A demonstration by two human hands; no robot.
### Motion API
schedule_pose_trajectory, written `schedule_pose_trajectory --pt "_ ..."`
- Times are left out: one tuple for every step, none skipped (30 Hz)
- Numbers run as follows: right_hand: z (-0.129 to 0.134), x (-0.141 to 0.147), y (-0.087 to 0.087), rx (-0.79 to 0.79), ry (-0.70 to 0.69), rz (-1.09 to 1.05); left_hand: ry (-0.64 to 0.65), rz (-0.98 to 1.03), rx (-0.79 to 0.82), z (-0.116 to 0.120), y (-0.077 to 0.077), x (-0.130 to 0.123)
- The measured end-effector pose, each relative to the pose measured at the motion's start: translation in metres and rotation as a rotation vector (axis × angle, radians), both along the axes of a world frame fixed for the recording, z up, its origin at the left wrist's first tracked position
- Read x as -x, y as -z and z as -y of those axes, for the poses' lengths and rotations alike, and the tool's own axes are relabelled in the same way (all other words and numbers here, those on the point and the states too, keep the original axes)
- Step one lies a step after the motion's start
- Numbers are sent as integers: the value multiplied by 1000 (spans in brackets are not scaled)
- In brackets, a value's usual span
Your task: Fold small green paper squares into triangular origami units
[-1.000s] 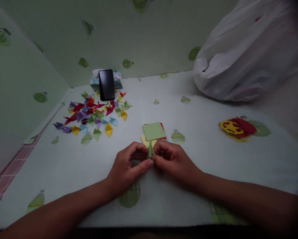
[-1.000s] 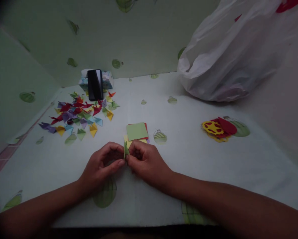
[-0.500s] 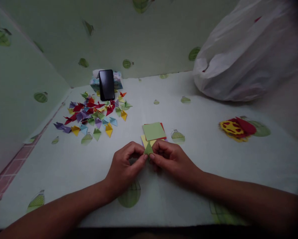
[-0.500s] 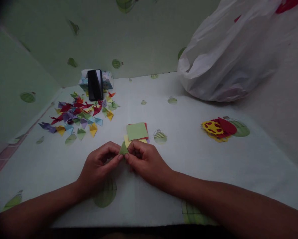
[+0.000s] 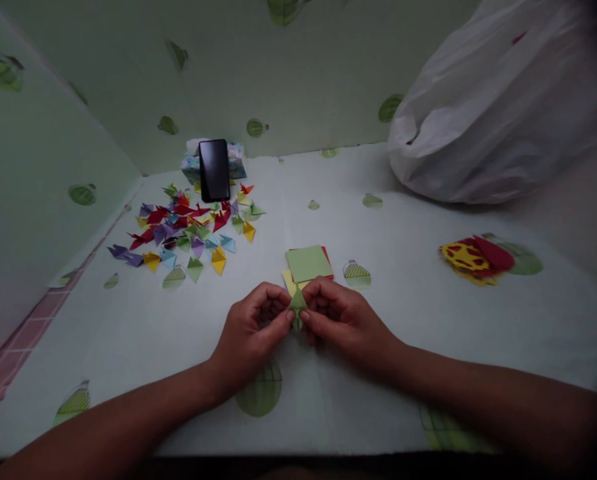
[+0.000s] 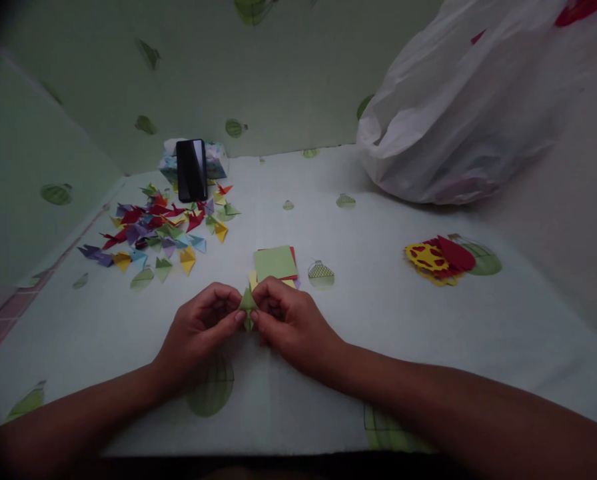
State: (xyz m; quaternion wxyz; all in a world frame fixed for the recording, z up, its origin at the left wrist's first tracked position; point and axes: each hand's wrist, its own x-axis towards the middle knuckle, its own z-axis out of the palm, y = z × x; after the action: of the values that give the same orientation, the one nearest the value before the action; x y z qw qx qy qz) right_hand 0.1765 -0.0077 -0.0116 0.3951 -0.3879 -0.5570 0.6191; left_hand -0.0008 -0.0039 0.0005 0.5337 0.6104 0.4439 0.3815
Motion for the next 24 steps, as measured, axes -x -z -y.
schedule_pose_trajectory --pt "0 0 1 -8 -5 -2 6 10 7 0 0 0" --pt "0 -1 1 -19 -8 -3 8 19 12 0 -1 0" --pt "0 -1 1 -32 -10 -2 10 23 16 0 -1 1" --pt "0 -1 1 -47 -9 -1 10 25 17 0 -1 1" --pt "0 -1 1 -59 -6 -3 9 27 20 0 -1 2" --pt "0 -2 1 -69 -2 -7 10 32 22 0 0 2" --pt "0 -2 1 -79 1 -16 13 41 23 0 1 3" --pt "0 -2 0 -86 3 -23 18 53 22 0 1 3" --pt "0 -2 0 -90 4 -26 23 66 20 0 2 4" --pt "1 -3 -1 -92 3 -26 24 75 18 0 2 5" --pt "1 -3 -2 -93 2 -23 24 77 17 0 3 5" --pt "1 -3 -2 -93 1 -18 22 74 16 0 3 6" --pt "1 -3 -3 -92 1 -11 18 66 17 0 2 7" --pt "1 -4 -3 -94 2 -4 14 57 18 0 2 7" --pt "1 -4 -3 -101 3 3 13 50 21 0 1 8" --pt "1 -4 -2 -112 5 15 13 43 25 0 0 8" --pt "1 -4 -1 -130 9 33 13 37 32 0 0 8" --pt "1 -4 0 -154 15 51 11 33 41 -1 -1 7" --pt "1 -4 0 -184 17 69 6 33 49 -1 -1 7" --pt "1 -4 1 -214 19 86 -1 36 53 -1 -1 6" --pt "1 -4 1 -234 21 97 -12 41 52 -1 0 5" --pt "2 -4 1 -241 17 97 -26 45 45 -1 0 5" --pt "2 -4 1 -226 16 83 -42 46 32 0 1 4" --pt "2 -3 0 -195 12 56 -56 43 14 0 1 3"
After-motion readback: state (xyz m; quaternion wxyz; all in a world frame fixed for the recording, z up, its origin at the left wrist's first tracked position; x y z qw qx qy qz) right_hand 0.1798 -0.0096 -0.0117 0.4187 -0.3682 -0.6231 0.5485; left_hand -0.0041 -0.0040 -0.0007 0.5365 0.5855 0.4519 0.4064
